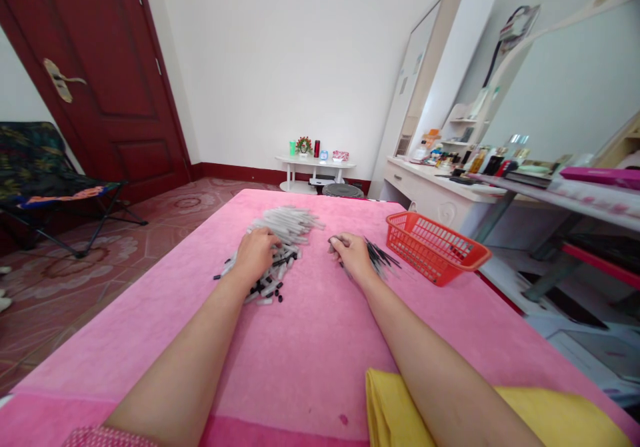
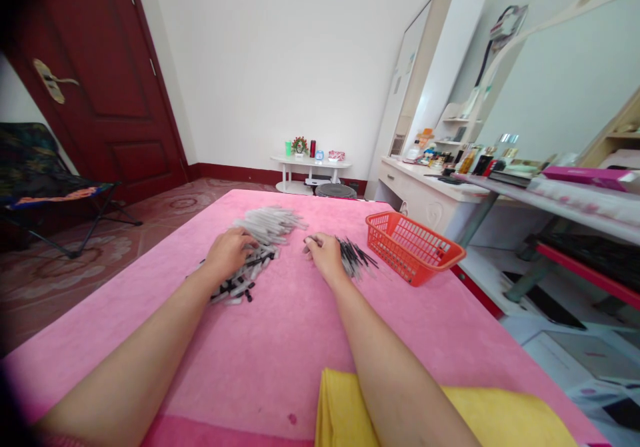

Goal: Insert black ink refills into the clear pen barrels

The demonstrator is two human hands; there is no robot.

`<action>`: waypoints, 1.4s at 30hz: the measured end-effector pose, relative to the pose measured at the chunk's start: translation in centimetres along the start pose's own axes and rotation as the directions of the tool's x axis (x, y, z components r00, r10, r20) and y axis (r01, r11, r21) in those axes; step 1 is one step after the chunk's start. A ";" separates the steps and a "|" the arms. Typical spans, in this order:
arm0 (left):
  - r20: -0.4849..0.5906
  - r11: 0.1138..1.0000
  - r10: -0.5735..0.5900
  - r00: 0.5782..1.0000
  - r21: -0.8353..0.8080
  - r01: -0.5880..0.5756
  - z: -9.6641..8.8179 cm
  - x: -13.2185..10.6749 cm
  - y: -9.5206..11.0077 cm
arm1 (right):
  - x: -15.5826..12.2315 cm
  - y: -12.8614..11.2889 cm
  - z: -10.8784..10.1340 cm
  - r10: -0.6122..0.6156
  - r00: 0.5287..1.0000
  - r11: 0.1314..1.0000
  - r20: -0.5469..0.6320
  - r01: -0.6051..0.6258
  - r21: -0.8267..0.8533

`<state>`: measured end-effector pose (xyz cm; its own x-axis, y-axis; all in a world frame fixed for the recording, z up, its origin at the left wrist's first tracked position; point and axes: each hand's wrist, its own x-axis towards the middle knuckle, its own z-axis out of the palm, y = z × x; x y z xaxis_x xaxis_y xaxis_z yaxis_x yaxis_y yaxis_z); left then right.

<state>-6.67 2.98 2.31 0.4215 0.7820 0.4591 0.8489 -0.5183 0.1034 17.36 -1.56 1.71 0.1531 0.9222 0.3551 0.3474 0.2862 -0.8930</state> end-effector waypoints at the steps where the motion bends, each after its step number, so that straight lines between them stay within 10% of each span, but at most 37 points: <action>1: -0.004 1.000 0.000 1.000 0.007 0.000 0.0 0.0 0.0 | 0.0 0.0 0.0 0.006 1.000 1.000 0.001 -0.006 0.002; 13: -0.066 0.998 0.024 0.998 -0.058 -0.028 -0.5 -0.3 0.5 | 0.2 0.6 0.2 -0.012 1.000 1.000 0.018 0.012 -0.014; 18: -0.315 0.910 -0.111 0.943 -0.413 -0.031 -2.2 0.5 2.4 | 0.3 0.2 -0.3 0.009 1.000 1.000 0.004 -0.009 -0.019; 20: -0.342 0.716 -0.313 0.886 -0.698 -0.016 -2.9 1.0 3.4 | 0.5 -0.1 -0.8 0.010 1.000 1.000 -0.009 -0.010 -0.004; 23: -0.089 0.171 -0.551 0.830 -0.985 0.008 -3.7 1.5 4.9 | 0.9 -0.4 -1.7 0.019 0.999 1.000 -0.028 -0.018 0.017; 25: 0.133 -0.150 -0.544 0.828 -0.987 0.060 -3.9 1.6 5.4 | 1.2 -0.3 -2.4 0.047 0.999 0.999 -0.023 -0.048 -0.016; 28: 0.323 -0.386 -0.467 0.823 -0.912 0.139 -3.5 1.5 5.7 | 1.4 -0.1 -3.1 0.098 0.995 0.976 0.034 -0.089 -0.199; 35: 0.372 -0.266 -0.395 0.840 -0.922 0.283 -1.5 1.2 5.7 | 0.0 -1.1 -2.5 0.142 0.984 0.595 0.109 0.003 -0.804; 42: 0.339 -0.104 -0.337 0.878 -0.941 0.323 -2.2 0.8 7.2 | -0.8 -2.0 -0.8 0.206 0.978 0.339 0.027 -0.045 -0.940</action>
<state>-0.95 -0.87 5.39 0.1920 0.9789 0.0692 -0.2518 -0.0190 0.9676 17.28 -3.08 3.43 0.1959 0.9682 0.1558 0.9802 -0.1889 -0.0590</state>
